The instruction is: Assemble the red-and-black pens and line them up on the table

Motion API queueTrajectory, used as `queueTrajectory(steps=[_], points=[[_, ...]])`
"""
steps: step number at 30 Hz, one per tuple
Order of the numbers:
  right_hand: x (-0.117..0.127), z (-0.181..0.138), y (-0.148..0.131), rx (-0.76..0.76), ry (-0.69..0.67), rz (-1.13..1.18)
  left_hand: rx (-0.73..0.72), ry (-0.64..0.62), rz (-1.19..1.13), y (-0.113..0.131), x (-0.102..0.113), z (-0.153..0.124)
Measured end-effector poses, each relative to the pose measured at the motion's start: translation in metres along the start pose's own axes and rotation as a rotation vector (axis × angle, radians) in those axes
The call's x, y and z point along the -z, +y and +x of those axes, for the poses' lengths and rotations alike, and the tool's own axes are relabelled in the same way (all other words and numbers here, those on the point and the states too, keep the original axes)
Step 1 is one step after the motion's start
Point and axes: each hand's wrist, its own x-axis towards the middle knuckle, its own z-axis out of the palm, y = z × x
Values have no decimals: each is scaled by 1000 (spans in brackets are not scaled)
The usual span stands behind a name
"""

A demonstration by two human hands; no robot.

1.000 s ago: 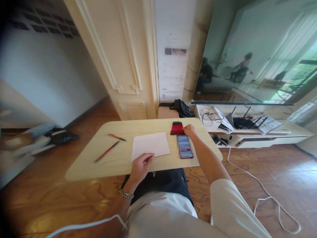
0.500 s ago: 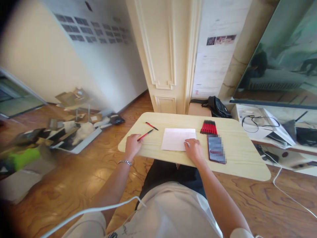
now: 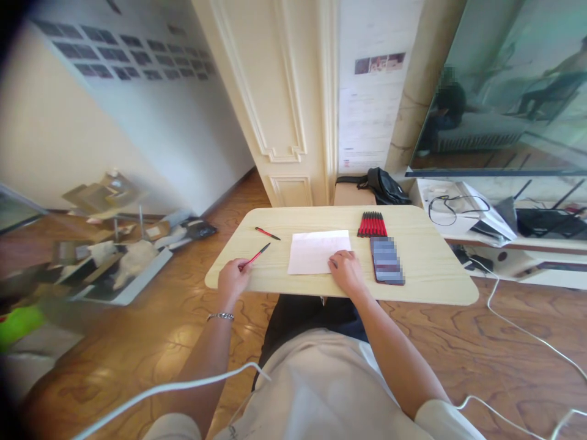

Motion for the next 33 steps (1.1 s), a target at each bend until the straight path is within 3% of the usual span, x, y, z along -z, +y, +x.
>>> queueTrajectory(steps=[3,8,12,15,19,23,29,33], points=[[3,-1,-3,2,8,6,-5,-2,-153,26,-6,-9],[10,-4,-16,-71,131,103,-90,69,-482,104,-28,-29],[9,-3,-27,-125,134,353,-124,88,-643,161,-49,-55],[7,3,-27,-224,93,546,-134,60,-717,185,-60,-73],[7,14,-20,-290,41,649,-195,-30,-794,192,-64,-86],[12,21,-17,-298,-45,464,-225,-122,-768,179,-60,-83],[5,18,-32,-177,-136,73,-196,-50,-591,151,-59,-63],[-2,16,-37,-130,-122,-26,-227,-43,-522,142,-60,-51]])
